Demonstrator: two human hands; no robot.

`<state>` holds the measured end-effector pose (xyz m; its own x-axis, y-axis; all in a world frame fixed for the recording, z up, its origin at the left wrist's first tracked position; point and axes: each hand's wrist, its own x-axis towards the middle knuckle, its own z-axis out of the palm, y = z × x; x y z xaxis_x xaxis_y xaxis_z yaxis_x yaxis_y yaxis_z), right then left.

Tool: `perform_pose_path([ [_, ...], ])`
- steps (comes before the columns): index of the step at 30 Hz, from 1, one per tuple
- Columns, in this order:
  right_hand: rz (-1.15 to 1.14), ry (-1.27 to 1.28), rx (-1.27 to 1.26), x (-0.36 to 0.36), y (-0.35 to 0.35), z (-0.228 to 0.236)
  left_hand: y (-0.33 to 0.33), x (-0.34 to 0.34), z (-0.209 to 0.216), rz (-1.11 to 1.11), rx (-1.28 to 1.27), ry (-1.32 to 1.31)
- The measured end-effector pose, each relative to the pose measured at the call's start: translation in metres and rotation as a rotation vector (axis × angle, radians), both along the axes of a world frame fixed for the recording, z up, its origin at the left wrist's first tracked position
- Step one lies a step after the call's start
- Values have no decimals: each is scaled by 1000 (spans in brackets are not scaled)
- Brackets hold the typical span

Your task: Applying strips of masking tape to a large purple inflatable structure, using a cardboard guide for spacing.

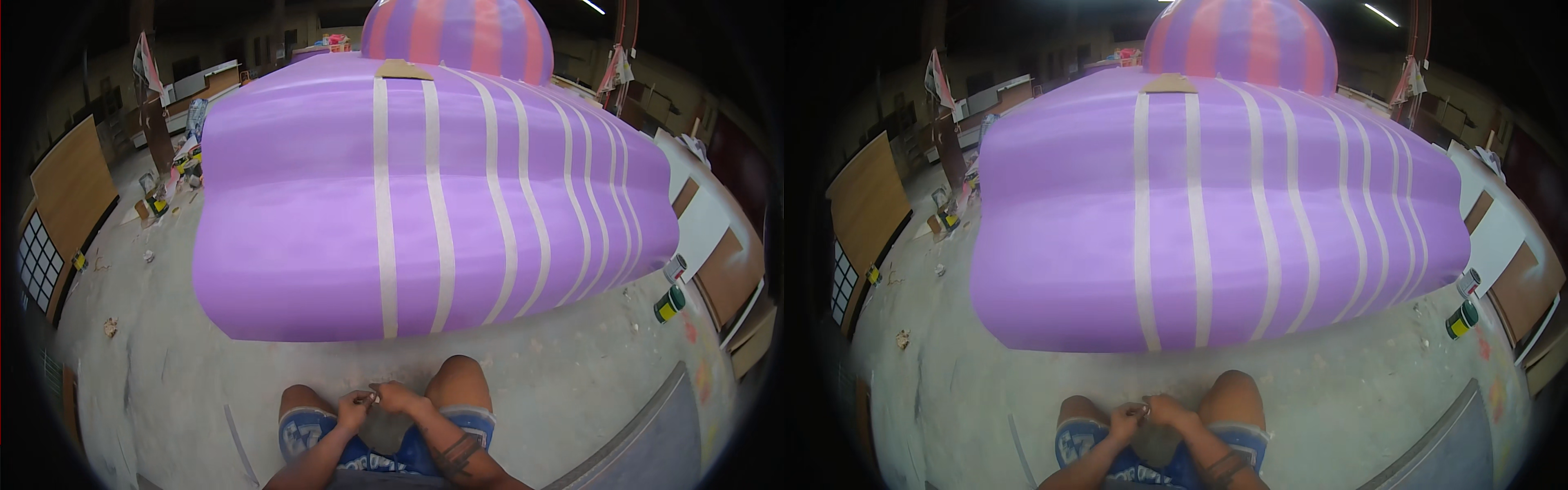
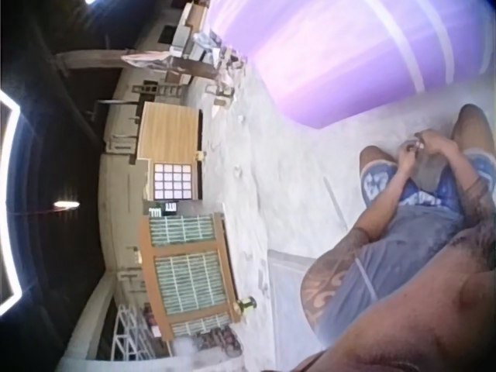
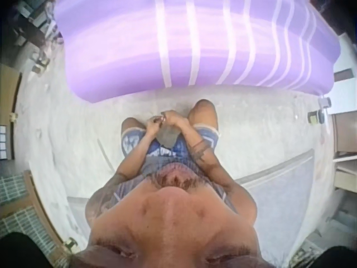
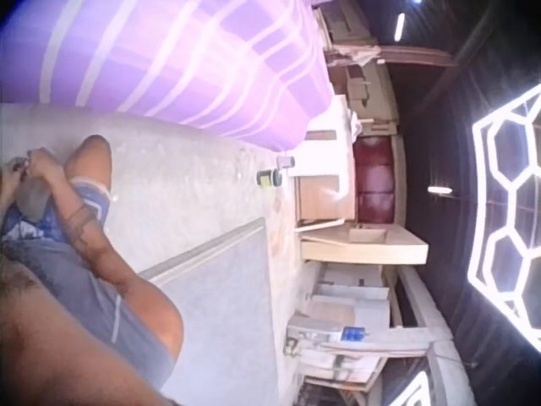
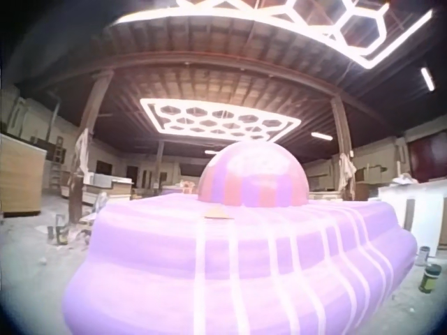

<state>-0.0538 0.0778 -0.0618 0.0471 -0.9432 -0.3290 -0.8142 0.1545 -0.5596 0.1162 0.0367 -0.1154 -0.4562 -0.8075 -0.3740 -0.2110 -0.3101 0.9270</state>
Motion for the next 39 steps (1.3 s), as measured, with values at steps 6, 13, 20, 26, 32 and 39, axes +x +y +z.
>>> perform_pose_path([
  [6,14,-84,136,4,-2,15,0,-2,-3,69,-81,-23],
  [13,-49,-156,50,1,4,0,4,-10,6,70,-295,-91],
  [20,1,-225,122,-3,2,18,1,-7,22,24,-361,-121],
  [26,-43,-37,58,-7,16,32,3,-14,25,92,-648,-52],
  [32,318,-43,-54,-11,43,314,3,-3,27,-83,-507,-4],
  [39,-147,314,-1043,-108,-88,512,3,-1,37,-224,-436,-18],
])
